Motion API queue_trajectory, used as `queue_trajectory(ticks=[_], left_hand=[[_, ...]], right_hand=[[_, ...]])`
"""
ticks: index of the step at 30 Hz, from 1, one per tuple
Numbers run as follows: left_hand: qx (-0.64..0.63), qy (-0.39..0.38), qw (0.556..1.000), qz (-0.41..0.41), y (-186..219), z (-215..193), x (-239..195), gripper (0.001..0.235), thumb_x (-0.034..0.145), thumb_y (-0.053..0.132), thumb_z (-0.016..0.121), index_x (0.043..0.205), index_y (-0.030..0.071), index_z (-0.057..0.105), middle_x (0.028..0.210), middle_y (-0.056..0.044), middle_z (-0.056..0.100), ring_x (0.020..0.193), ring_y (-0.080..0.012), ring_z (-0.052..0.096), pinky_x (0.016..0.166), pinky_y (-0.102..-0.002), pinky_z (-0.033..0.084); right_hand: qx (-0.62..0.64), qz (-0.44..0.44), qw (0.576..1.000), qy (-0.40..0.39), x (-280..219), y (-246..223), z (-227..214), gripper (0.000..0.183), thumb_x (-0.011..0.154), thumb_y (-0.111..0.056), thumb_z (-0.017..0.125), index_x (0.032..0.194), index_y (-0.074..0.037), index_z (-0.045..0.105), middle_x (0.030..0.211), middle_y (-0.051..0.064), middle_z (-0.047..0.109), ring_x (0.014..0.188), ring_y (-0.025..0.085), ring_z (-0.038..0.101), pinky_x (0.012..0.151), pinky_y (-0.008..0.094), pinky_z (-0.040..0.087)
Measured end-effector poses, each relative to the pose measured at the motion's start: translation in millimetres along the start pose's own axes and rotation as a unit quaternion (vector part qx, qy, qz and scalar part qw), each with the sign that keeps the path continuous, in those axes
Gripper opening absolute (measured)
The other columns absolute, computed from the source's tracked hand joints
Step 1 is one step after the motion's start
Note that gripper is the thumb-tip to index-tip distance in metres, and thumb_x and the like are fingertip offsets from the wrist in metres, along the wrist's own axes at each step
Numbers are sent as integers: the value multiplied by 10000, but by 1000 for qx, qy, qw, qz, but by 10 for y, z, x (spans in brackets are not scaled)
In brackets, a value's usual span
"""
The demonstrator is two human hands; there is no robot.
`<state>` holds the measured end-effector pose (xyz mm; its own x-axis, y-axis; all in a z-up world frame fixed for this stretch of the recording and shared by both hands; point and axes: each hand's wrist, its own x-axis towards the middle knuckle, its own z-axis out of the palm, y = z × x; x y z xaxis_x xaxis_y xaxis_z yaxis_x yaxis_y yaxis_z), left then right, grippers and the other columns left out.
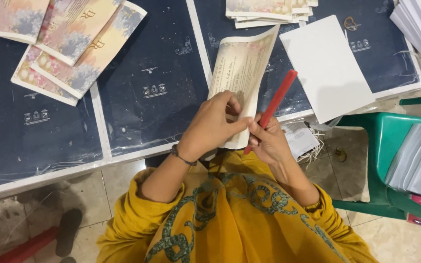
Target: The person inserts a stack of white paper sheets into a floral-patterned book cover, then folds the cover over the pages and presses down on the spine to secure the binding. This process is repeated for multiple books on a dark blue table.
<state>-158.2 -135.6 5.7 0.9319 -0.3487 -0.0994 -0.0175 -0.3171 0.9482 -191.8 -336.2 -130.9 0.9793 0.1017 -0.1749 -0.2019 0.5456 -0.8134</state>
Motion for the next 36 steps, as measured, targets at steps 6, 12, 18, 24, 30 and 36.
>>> queue_trajectory(ticks=[6,12,18,24,30,36], left_hand=[[63,124,990,11,-140,-203,-16,206,856,74,674,1014,-58,685,921,-286,713,841,-442,761,677,-486,639],[209,234,939,-141,-667,-1189,-623,254,877,69,667,1077,-88,671,875,-324,679,802,-499,695,691,-554,538],[343,304,882,-107,-1876,-954,-1100,229,790,211,780,904,34,689,847,-156,658,758,-383,699,728,-427,577],[259,283,901,-202,-1190,-874,-1106,278,895,76,767,1125,-30,653,1191,-203,603,748,-242,679,799,-372,592],[261,323,898,-144,-1222,-902,-1106,253,959,77,704,1185,-32,668,1215,-225,569,789,-282,651,839,-438,558],[295,338,893,-43,-1294,-808,-1026,184,978,38,720,1141,-36,681,1100,-197,581,836,-273,637,773,-422,563]], right_hand=[[-237,-98,963,88,-5,-396,265,135,919,-50,806,883,9,689,492,9,489,378,53,467,406,171,359],[-639,-96,746,163,421,-419,-684,297,923,-293,858,922,-27,727,610,203,564,549,435,580,564,455,440],[-705,-21,701,109,458,-667,-610,375,897,-368,809,808,-22,695,678,220,646,688,480,663,636,488,485],[-717,-140,616,293,962,-1483,-1596,501,833,-386,997,960,-66,633,978,134,629,805,269,594,677,390,491],[-729,-51,576,366,1123,-1803,-2055,584,734,-535,1021,960,-127,670,1147,134,559,941,354,620,792,471,532],[-724,-36,575,380,1136,-1811,-2009,599,737,-559,1025,892,-116,652,1078,115,578,880,329,628,715,474,543]])
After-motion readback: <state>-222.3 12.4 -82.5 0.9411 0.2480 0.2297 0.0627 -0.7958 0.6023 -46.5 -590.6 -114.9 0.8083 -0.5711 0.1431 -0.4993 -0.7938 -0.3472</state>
